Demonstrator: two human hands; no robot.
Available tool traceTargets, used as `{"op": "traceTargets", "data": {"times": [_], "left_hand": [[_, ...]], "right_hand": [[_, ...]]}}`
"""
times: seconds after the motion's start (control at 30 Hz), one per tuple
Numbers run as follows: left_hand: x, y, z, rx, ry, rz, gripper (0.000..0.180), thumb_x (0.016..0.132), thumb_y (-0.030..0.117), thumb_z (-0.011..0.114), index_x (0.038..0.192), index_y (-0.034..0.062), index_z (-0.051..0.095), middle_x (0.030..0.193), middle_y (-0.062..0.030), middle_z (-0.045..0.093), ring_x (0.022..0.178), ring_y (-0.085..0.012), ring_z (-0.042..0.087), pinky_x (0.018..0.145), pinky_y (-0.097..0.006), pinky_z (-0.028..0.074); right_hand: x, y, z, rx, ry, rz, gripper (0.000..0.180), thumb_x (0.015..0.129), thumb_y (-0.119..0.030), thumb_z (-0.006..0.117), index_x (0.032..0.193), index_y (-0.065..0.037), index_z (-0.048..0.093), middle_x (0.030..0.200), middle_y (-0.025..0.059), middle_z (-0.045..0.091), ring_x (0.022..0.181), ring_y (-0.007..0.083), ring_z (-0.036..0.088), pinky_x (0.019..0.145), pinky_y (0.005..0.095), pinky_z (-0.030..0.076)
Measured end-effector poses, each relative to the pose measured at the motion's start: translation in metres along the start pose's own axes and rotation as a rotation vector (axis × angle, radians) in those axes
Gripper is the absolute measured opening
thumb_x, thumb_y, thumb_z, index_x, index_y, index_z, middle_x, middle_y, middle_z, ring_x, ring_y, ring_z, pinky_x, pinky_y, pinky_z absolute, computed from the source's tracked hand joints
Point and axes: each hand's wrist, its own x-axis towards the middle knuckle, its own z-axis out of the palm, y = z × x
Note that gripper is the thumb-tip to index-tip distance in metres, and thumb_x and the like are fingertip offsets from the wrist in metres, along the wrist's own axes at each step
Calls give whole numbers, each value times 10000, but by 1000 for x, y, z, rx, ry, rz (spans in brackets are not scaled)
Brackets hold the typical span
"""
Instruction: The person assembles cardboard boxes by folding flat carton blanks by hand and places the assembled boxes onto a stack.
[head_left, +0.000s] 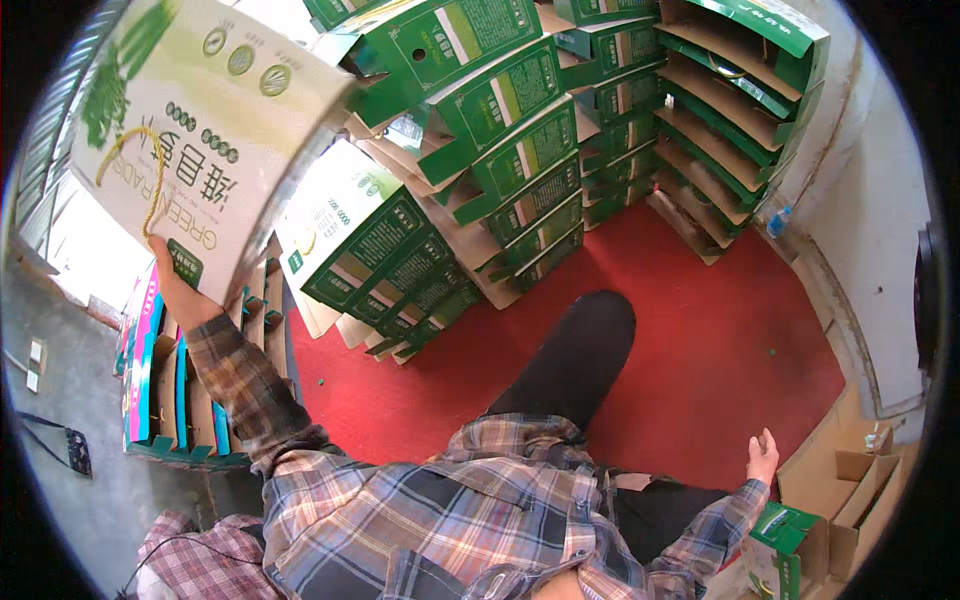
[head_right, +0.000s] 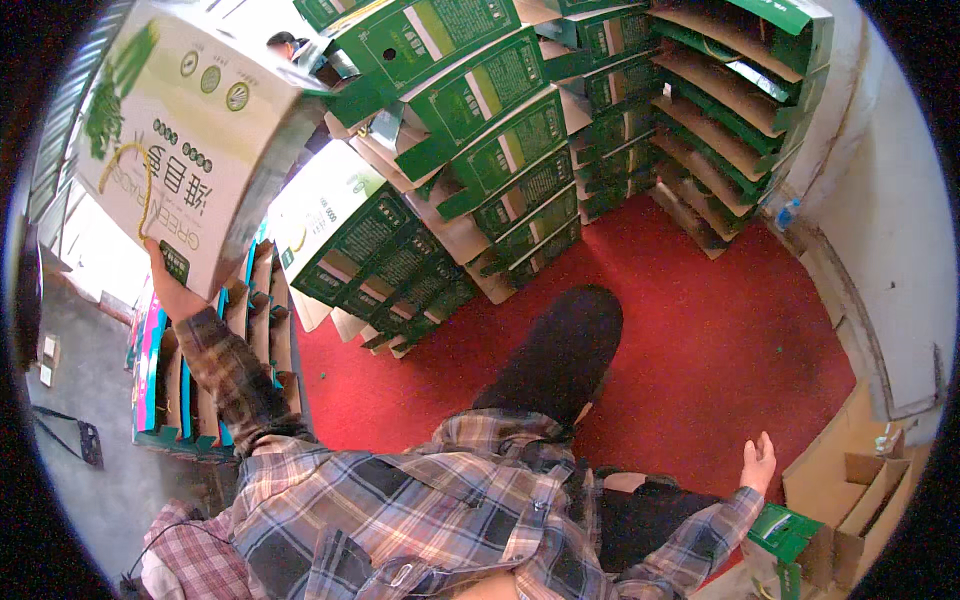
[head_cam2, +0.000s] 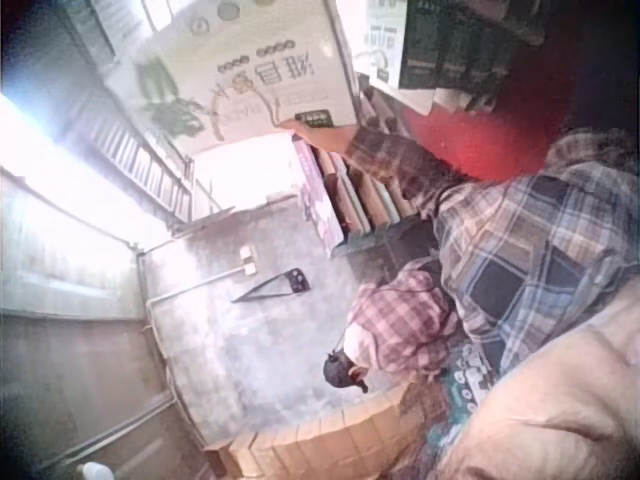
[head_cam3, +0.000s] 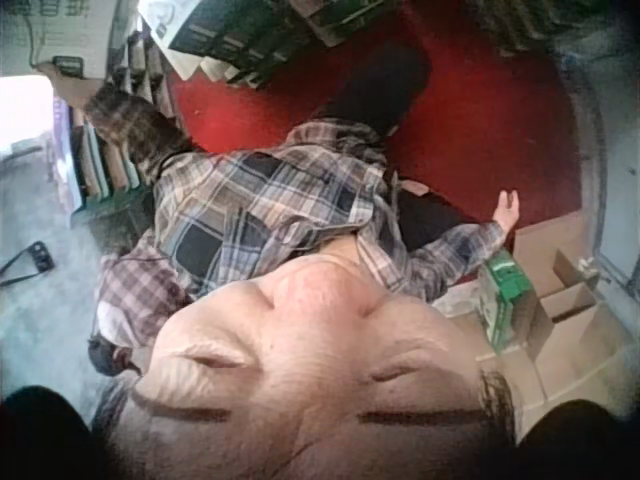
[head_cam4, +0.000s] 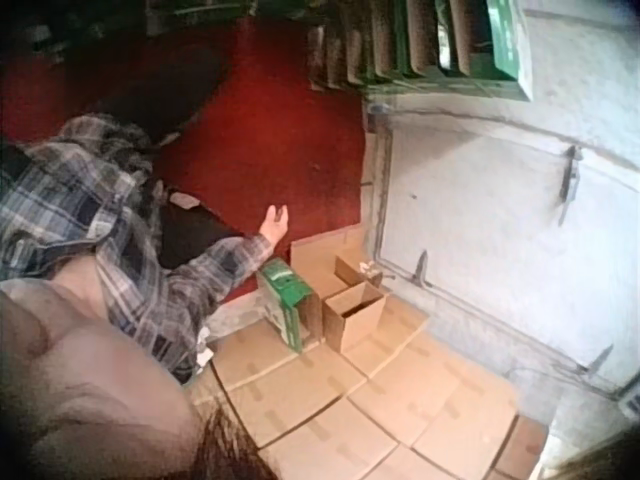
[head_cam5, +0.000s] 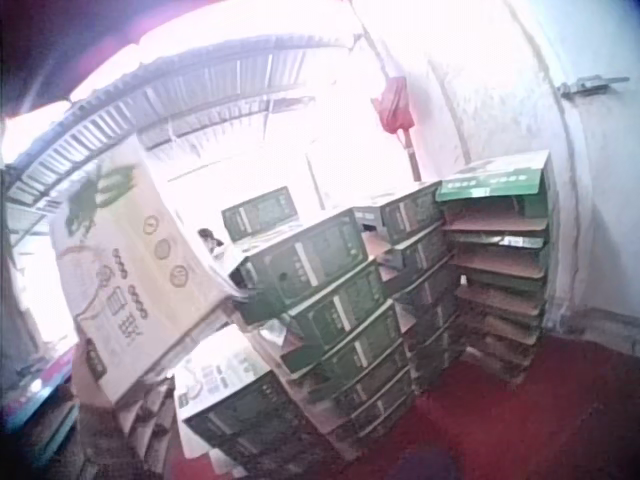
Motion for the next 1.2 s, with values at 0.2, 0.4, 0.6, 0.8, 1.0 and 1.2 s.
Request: {"op": "traceTargets", "data": {"times": [0.2, 0.4, 0.6, 0.8, 1.0, 1.2], "left_hand": [[64, -23, -118, 98, 123, -144, 481, 933, 310, 482, 1279, -20, 431, 1243, -141, 533, 1099, -272, 538, 943, -410, 431], [101, -86, -209, 115, 100, -335, 444, 912, 267, 516, 1258, -9, 479, 1190, -133, 575, 1011, -264, 598, 864, -385, 500], [150, -114, -235, 276, -88, -449, 393, 911, 202, 487, 1215, -46, 492, 1103, -159, 611, 905, -243, 638, 777, -336, 537], [170, -127, -247, 297, -62, -543, 389, 902, 243, 514, 1181, -28, 530, 1062, -127, 632, 843, -234, 645, 714, -329, 540], [185, -101, -256, 256, -1, -517, 380, 914, 283, 514, 1172, 5, 543, 1038, -123, 635, 846, -244, 637, 723, -345, 538], [130, -110, -188, 533, 67, -630, 478, 952, 412, 374, 1190, 28, 530, 1056, -140, 628, 890, -256, 630, 750, -359, 534]], "right_hand": [[3, -8, 4, -71, -2, 32, 496, 844, -96, 597, 1291, 39, 429, 1281, 210, 482, 1177, 269, 481, 986, 360, 379], [4, -4, 5, -159, -2, 57, 495, 832, -100, 614, 1274, 45, 445, 1253, 205, 510, 1158, 269, 499, 979, 359, 390], [8, 6, 7, -111, -10, 100, 484, 828, -110, 621, 1258, 47, 464, 1236, 205, 525, 1141, 271, 515, 968, 361, 404], [18, 31, 8, -161, -47, 22, 491, 839, -147, 616, 1282, -6, 457, 1247, 189, 520, 1108, 246, 530, 853, 334, 445], [12, 9, 20, -116, -76, 62, 479, 837, -117, 611, 1266, 33, 461, 1235, 212, 524, 1153, 270, 513, 964, 357, 403], [-7, -10, 4, -92, -24, 81, 483, 846, -120, 603, 1277, 33, 448, 1225, 221, 528, 1149, 270, 515, 944, 351, 420]]}}
